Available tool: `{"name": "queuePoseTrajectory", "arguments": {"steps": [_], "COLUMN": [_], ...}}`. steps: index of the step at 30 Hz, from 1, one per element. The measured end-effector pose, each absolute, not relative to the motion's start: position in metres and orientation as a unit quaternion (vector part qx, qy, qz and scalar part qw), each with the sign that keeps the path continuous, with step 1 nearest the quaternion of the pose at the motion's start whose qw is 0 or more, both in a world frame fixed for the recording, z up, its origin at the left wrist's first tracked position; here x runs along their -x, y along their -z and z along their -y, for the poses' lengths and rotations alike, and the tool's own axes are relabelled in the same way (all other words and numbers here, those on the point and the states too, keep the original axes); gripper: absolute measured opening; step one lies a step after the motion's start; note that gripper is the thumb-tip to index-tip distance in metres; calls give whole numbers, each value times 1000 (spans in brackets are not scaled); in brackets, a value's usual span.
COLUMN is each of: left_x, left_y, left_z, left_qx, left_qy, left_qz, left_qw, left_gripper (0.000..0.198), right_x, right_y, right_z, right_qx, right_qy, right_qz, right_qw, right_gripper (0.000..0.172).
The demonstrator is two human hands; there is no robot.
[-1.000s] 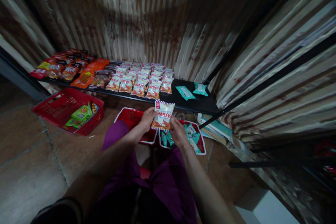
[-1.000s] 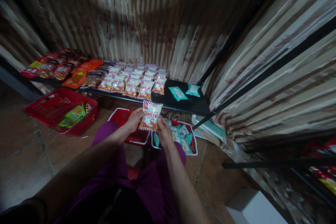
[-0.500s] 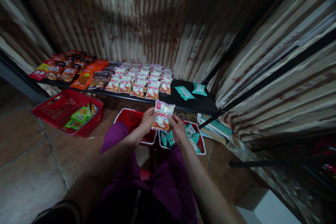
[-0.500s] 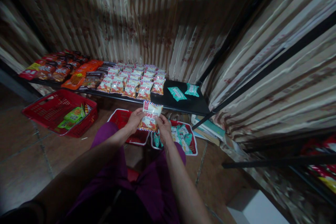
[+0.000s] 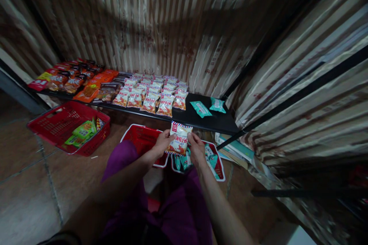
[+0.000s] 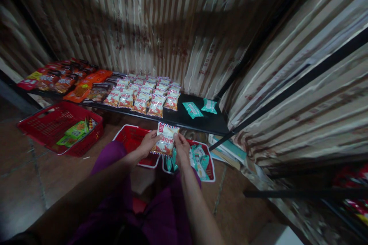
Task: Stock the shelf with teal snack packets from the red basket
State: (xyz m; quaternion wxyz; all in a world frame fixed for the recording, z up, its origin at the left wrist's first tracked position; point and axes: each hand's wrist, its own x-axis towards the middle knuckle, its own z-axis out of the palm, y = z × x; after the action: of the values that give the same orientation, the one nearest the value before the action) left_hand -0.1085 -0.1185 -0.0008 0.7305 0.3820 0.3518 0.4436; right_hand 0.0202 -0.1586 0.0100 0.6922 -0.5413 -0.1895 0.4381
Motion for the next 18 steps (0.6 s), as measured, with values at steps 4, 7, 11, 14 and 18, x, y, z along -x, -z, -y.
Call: {"name": "queuePoseTrajectory", "arguments": {"steps": [4, 7, 11, 14, 18], "left_x": [102, 97, 90, 87, 84], "left_y": [4, 4, 2, 2, 6], "left_z": [119, 120, 117, 114, 107], "left_qx": [-371, -360, -361, -370, -384], "left_qy": [-436, -427, -411, -416, -426], "left_qz": [-355, -342, -317, -339, -359], "left_qw": [739, 756, 774, 758, 737], "left_gripper": [45, 47, 53, 55, 53], "right_x": [-27, -33, -43, -48, -53], "right_y": [-4, 2, 8, 12, 13], "right_z": [154, 149, 140, 133, 122], "right_qx": [561, 578, 593, 608, 615], "right_qy": [-414, -390, -366, -333, -322], "right_qz": [165, 137, 135, 149, 153], "right_qw": [697, 704, 704, 705, 703], "right_gripper": [39, 41, 42, 36, 36]}}
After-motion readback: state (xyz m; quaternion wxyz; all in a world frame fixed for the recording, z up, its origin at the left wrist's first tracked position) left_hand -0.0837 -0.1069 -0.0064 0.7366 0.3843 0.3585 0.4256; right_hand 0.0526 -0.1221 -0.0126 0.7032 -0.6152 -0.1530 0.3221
